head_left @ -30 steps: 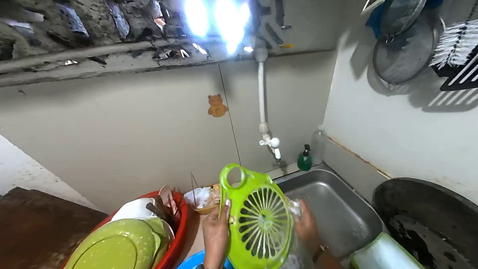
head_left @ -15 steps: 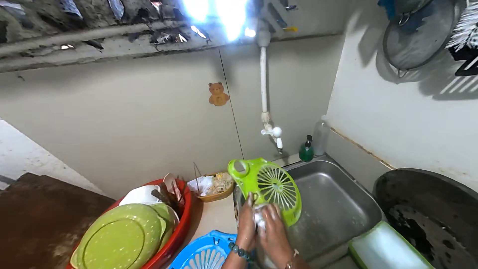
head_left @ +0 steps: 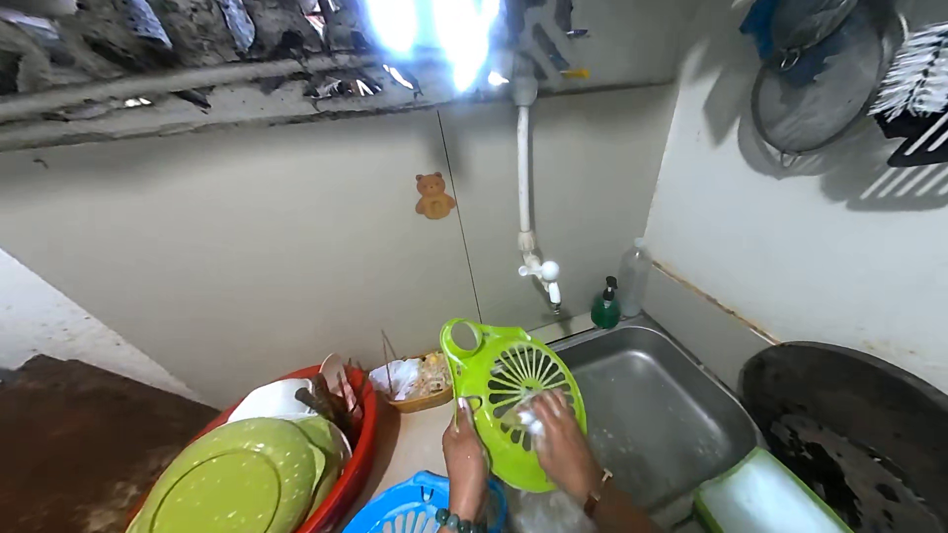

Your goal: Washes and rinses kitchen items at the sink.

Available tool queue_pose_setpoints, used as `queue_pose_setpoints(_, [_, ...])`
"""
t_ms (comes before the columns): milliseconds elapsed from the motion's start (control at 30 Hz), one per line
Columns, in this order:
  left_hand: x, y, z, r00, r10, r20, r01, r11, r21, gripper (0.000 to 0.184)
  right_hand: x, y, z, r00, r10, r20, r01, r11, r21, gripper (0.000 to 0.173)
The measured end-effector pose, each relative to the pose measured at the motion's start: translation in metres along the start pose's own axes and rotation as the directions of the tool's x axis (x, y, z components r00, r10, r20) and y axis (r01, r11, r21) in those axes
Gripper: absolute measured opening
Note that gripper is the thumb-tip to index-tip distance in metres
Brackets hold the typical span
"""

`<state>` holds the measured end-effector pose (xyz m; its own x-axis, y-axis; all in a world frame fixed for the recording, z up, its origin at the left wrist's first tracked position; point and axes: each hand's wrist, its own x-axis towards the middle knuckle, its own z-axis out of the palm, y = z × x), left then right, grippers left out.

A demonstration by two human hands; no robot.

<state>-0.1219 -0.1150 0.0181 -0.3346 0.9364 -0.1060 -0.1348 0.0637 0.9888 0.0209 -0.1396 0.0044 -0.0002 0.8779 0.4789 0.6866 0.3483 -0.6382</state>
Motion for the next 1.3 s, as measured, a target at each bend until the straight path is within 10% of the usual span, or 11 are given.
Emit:
queue_pose_setpoints(167, [-0.014,-0.002,-0.001,0.998,-0.018,0.066,0.016,1.0,0.024,0.052,0.031,0.036,-0.024,0.882,0.462,-0.097,-0.461,0.887,0.03,0.043])
queue_pose_setpoints(400, [-0.01,-0.015,0.008,0.989,-0.053,0.137,0.035,0.991,0.127,0.047,0.014,-0.023,0.001,0.984,0.136,0.113,-0.139,0.99,0.012,0.035])
queue_pose_setpoints(567, [-0.026,-0.016,-0.002,0.977,-0.061,0.206,0.012,0.973,0.232,0.046,0.03,0.039,-0.024,0.9,0.43,0.073,-0.43,0.903,-0.019,0.049])
queue_pose_setpoints(733, [-0.024,-0.028,0.002,0.977,-0.103,0.187,0.03,0.932,0.362,0.051,-0.029,0.045,-0.077,0.928,0.373,-0.012,-0.369,0.913,-0.176,0.042])
queue_pose_setpoints(1033, [0.004,-0.034,0.029,0.974,-0.103,0.203,0.039,0.954,0.299,0.049,-0.12,0.096,-0.174,0.444,0.878,-0.182,-0.834,0.33,-0.442,0.065])
queue_pose_setpoints(1300, [0.053,-0.004,0.08,0.731,-0.252,0.635,-0.219,0.794,0.567,0.045,0.059,-0.007,-0.152,0.823,0.539,0.178,-0.435,0.801,-0.412,0.056])
